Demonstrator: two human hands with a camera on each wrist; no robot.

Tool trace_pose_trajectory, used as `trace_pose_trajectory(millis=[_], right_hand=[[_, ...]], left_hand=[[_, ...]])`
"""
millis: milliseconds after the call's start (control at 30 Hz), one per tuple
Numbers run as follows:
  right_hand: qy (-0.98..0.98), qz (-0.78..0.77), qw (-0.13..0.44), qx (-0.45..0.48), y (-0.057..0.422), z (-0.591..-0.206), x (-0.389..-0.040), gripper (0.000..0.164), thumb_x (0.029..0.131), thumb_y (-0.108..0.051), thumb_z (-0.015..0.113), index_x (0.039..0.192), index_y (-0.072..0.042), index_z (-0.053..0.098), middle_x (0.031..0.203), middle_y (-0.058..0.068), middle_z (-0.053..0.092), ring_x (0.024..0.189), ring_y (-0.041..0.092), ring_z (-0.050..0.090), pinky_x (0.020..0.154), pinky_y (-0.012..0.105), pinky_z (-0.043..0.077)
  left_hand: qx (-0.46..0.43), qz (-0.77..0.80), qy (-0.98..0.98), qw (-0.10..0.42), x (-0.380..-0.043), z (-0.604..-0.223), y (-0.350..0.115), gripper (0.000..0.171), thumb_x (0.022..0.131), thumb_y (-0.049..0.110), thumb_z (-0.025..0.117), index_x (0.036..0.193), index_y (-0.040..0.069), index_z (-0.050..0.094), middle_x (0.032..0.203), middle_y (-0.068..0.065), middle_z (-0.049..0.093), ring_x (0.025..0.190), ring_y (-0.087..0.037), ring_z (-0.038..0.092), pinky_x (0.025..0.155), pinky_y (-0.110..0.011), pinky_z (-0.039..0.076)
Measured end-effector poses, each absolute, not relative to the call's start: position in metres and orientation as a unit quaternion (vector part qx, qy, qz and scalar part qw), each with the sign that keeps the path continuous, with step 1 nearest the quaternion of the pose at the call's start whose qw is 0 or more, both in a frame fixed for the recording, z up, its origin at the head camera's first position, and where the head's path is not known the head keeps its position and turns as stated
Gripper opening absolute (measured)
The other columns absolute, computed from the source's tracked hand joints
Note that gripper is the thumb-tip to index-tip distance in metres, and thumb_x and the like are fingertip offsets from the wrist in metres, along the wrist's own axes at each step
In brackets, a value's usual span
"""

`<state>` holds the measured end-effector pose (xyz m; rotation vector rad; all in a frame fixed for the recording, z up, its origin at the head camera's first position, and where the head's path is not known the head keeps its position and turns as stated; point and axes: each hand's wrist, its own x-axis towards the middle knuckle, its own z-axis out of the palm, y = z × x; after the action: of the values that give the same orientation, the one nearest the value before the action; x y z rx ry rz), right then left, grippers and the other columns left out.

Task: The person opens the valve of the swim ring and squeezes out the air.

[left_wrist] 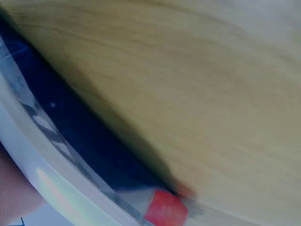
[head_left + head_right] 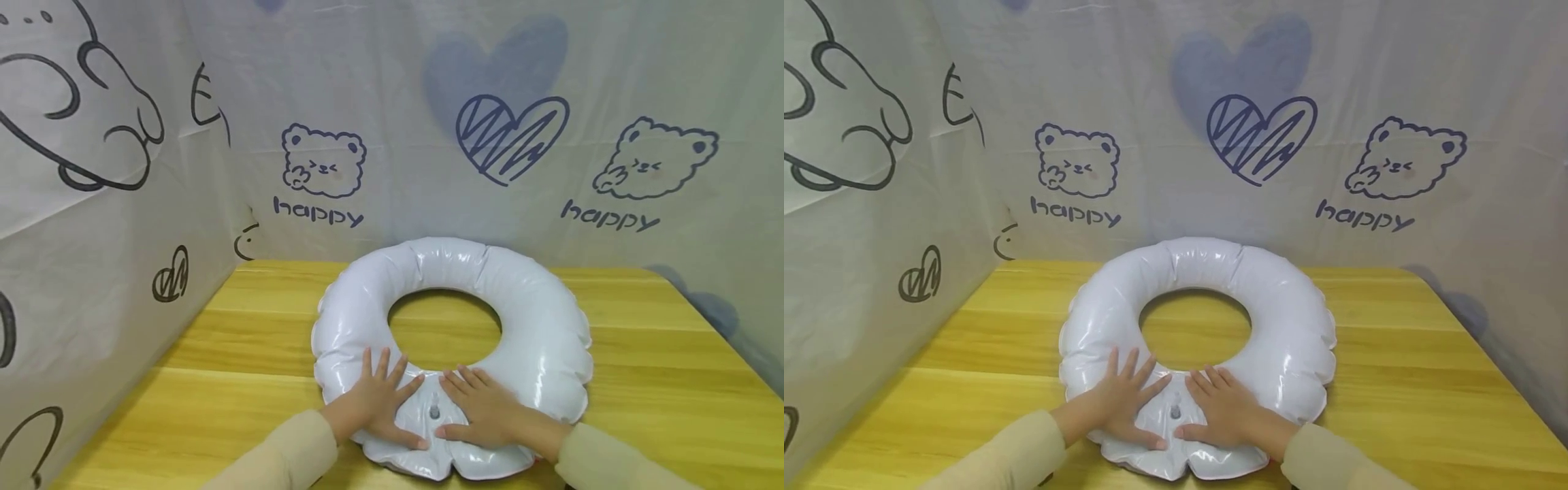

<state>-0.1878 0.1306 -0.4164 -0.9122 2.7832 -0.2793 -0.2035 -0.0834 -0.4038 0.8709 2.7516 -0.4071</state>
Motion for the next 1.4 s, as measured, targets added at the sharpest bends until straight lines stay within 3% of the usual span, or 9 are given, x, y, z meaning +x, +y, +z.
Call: trace_pose_trajectory(millis=[333,500,633,733,833,1000,1267,1400], right_hand=[[0.929,-0.139,0.037,-0.341,0.145,-0.415,-0.180,0.082,0.087,-0.062,0.046,0.142,-0.003,0.034,0.148,0.016,0.034,0.138,0.039,0.027,0.109,0.054,0.023],[0.922,-0.123,-0.013,-0.366,0.162,-0.416,-0.183,0.078,0.087,-0.061,0.046,0.142,-0.006,0.037,0.146,0.014,0.039,0.135,0.037,0.033,0.107,0.052,0.028],[0.903,-0.095,-0.085,-0.411,0.181,-0.421,-0.190,0.074,0.088,-0.056,0.049,0.141,-0.006,0.039,0.145,0.014,0.040,0.137,0.032,0.030,0.117,0.032,0.009],[0.884,-0.056,-0.154,-0.437,0.198,-0.425,-0.196,0.075,0.086,-0.057,0.051,0.139,-0.006,0.042,0.146,0.013,0.038,0.144,0.022,0.012,0.114,0.021,-0.012],[0.875,-0.031,-0.197,-0.441,0.213,-0.426,-0.202,0.078,0.082,-0.061,0.052,0.137,-0.006,0.045,0.150,0.012,0.031,0.145,0.014,-0.005,0.114,0.025,-0.014],[0.884,-0.030,-0.201,-0.420,0.233,-0.420,-0.210,0.083,0.077,-0.067,0.051,0.134,-0.007,0.050,0.153,0.013,0.024,0.144,0.013,-0.014,0.113,0.026,-0.018],[0.903,-0.029,-0.201,-0.379,0.256,-0.414,-0.219,0.093,0.068,-0.073,0.049,0.129,-0.004,0.053,0.139,0.027,0.041,0.140,0.008,-0.021,0.110,0.022,-0.020],[0.921,-0.025,-0.180,-0.345,0.265,-0.412,-0.221,0.096,0.066,-0.074,0.050,0.129,-0.002,0.053,0.140,0.028,0.039,0.142,0.013,-0.019,0.110,0.023,-0.020]], left_hand=[[0.296,-0.017,0.944,0.147,-0.208,-0.399,-0.088,0.088,0.080,0.079,0.032,0.149,0.027,0.017,0.154,-0.013,0.020,0.140,-0.045,0.014,0.107,-0.067,0.005],[0.300,0.020,0.941,0.157,-0.204,-0.384,-0.081,0.085,0.083,0.075,0.031,0.150,0.025,0.016,0.151,-0.015,0.027,0.136,-0.047,0.023,0.106,-0.068,0.009],[0.312,0.001,0.938,0.151,-0.201,-0.375,-0.075,0.082,0.084,0.074,0.032,0.149,0.025,0.020,0.148,-0.012,0.035,0.133,-0.042,0.034,0.106,-0.067,0.011],[0.324,-0.018,0.936,0.135,-0.199,-0.373,-0.072,0.080,0.084,0.073,0.034,0.147,0.025,0.027,0.145,-0.007,0.041,0.132,-0.033,0.041,0.106,-0.067,0.013],[0.342,-0.023,0.933,0.113,-0.197,-0.373,-0.072,0.078,0.084,0.072,0.038,0.145,0.024,0.032,0.143,-0.005,0.045,0.130,-0.027,0.044,0.106,-0.066,0.016],[0.382,-0.022,0.920,0.089,-0.194,-0.372,-0.070,0.077,0.084,0.070,0.040,0.144,0.023,0.033,0.142,-0.003,0.046,0.129,-0.024,0.046,0.104,-0.065,0.022],[0.419,-0.016,0.904,0.083,-0.187,-0.372,-0.060,0.079,0.084,0.068,0.042,0.146,0.020,0.030,0.143,-0.005,0.044,0.130,-0.024,0.045,0.104,-0.064,0.025],[0.436,-0.023,0.897,0.072,-0.183,-0.373,-0.052,0.080,0.085,0.068,0.041,0.146,0.018,0.030,0.143,-0.006,0.045,0.129,-0.025,0.045,0.103,-0.062,0.027]])
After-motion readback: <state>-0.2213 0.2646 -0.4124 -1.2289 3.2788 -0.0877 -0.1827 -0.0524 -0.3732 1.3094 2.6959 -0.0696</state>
